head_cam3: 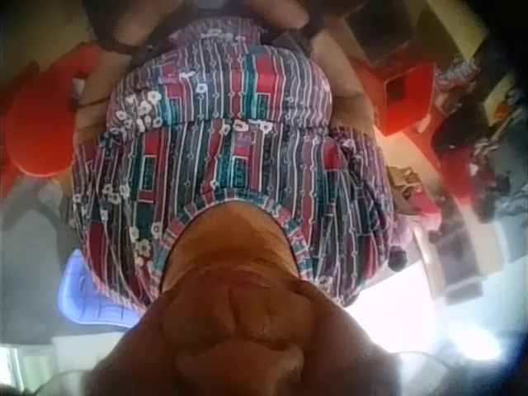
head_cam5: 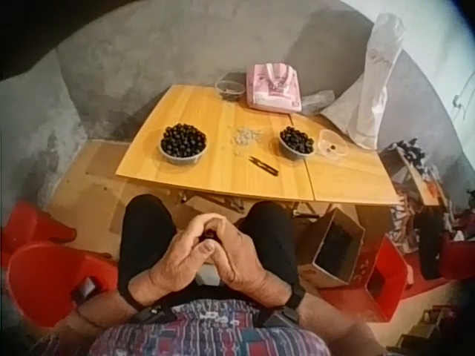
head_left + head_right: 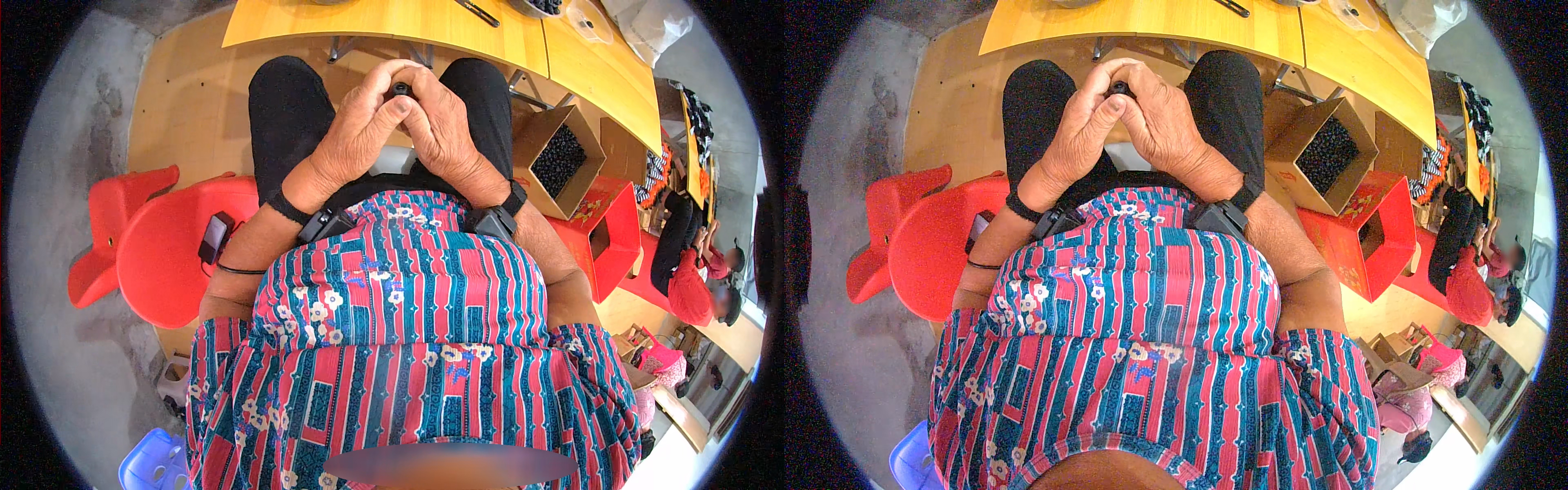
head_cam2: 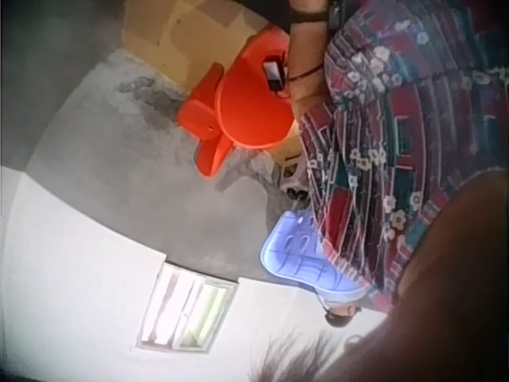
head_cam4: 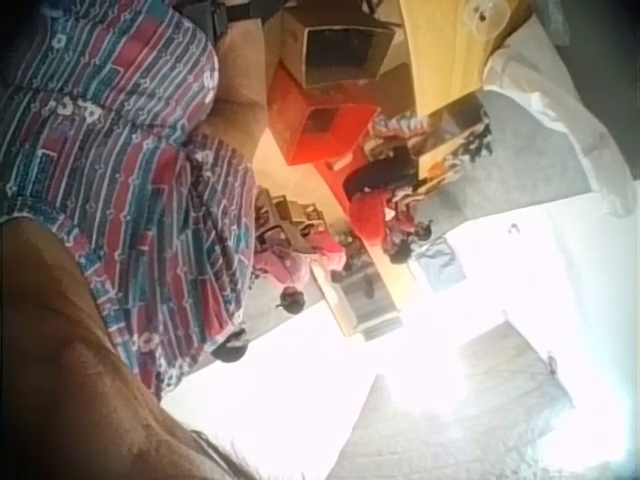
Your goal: The person assembles small circular plastic components with rubber gaskets by hand.
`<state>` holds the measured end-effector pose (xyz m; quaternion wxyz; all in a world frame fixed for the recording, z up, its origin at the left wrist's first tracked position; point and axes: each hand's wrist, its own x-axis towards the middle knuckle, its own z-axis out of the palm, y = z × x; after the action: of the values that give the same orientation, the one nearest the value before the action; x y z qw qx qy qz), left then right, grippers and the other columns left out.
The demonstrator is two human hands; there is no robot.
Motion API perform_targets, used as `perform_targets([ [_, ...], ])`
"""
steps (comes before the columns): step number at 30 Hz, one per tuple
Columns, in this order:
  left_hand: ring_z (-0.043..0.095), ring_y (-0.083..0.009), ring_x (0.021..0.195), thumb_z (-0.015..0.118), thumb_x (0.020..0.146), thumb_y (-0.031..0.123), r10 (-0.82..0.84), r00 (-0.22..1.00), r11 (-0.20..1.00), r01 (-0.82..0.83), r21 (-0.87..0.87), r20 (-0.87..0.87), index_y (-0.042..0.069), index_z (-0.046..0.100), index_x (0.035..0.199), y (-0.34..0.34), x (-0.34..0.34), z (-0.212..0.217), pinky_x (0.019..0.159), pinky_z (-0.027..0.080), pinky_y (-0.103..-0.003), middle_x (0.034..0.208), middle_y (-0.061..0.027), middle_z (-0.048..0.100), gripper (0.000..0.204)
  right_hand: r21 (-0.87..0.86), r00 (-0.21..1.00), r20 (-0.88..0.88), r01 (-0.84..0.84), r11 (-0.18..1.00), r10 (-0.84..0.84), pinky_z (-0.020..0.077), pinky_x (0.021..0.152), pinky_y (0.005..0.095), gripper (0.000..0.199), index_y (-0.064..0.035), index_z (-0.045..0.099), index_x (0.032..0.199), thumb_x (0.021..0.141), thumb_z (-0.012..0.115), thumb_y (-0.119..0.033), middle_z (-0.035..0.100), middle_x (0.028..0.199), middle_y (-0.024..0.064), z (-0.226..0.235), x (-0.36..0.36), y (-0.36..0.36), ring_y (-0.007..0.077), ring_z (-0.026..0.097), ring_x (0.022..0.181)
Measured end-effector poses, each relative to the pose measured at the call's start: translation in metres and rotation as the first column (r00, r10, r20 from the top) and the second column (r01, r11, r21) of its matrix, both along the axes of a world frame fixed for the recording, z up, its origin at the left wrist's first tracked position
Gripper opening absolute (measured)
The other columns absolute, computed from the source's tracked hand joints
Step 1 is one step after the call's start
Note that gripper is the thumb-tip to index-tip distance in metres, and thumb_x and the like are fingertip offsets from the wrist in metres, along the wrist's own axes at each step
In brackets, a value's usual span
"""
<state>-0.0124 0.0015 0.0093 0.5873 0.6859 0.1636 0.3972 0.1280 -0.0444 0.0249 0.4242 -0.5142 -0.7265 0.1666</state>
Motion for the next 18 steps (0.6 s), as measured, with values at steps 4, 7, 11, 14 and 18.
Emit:
perform_targets([
  [4,0.057,-0.0192,0.091,0.048,0.091,0.031,0.119,0.992,0.988,-0.122,0.099,0.037,0.000,0.043,0.119,0.001,0.005,0.002,0.079,0.046,-0.029,0.100,-0.0137,0.057,0.043,-0.029,0.999,-0.040,0.013,0.999,-0.014,0.0468,0.069,0.0397,0.026,-0.0041,0.049,0.102,0.088,0.048,-0.026,0.056,0.088,0.0175,0.003,-0.001,0.000,0.0378,0.057,0.083],
  [7,0.048,-0.0164,0.106,0.045,0.092,0.031,0.062,0.998,0.998,-0.062,0.014,-0.007,-0.003,0.042,0.121,0.001,0.003,0.002,0.093,0.036,-0.029,0.112,-0.0105,0.052,0.044,-0.048,0.995,-0.099,0.026,0.998,-0.031,0.0467,0.068,0.0392,0.021,-0.0040,0.051,0.097,0.088,0.047,-0.023,0.056,0.085,0.0172,0.000,-0.004,0.001,0.0377,0.057,0.081],
  [11,0.055,-0.0146,0.087,0.048,0.091,0.028,0.148,0.989,0.988,-0.147,0.038,-0.006,-0.002,0.045,0.117,0.000,0.006,-0.006,0.077,0.044,-0.027,0.098,-0.0087,0.057,0.040,-0.071,0.991,-0.126,0.029,0.997,-0.038,0.0469,0.061,0.0350,0.019,-0.0031,0.052,0.096,0.087,0.046,-0.019,0.056,0.079,0.0150,-0.001,-0.006,0.002,0.0295,0.059,0.068],
  [14,0.055,-0.0112,0.080,0.050,0.091,0.027,0.111,0.993,0.990,-0.106,-0.092,0.043,0.000,0.046,0.117,-0.002,0.005,-0.009,0.071,0.046,-0.024,0.092,-0.0067,0.057,0.038,-0.226,0.964,-0.262,-0.023,0.974,-0.038,0.0460,0.054,0.0300,0.020,-0.0021,0.052,0.094,0.089,0.047,-0.020,0.054,0.071,0.0098,0.006,-0.004,0.001,0.0186,0.056,0.059],
  [18,0.053,-0.0071,0.079,0.050,0.092,0.020,-0.024,0.992,0.971,0.053,-0.235,0.127,0.001,0.045,0.121,0.000,0.001,-0.005,0.070,0.045,-0.021,0.093,-0.0036,0.055,0.035,-0.438,0.695,-0.711,-0.324,0.839,-0.102,0.0443,0.049,0.0240,0.026,-0.0015,0.052,0.087,0.092,0.047,-0.026,0.047,0.063,0.0013,0.008,0.000,0.004,0.0083,0.046,0.053],
])
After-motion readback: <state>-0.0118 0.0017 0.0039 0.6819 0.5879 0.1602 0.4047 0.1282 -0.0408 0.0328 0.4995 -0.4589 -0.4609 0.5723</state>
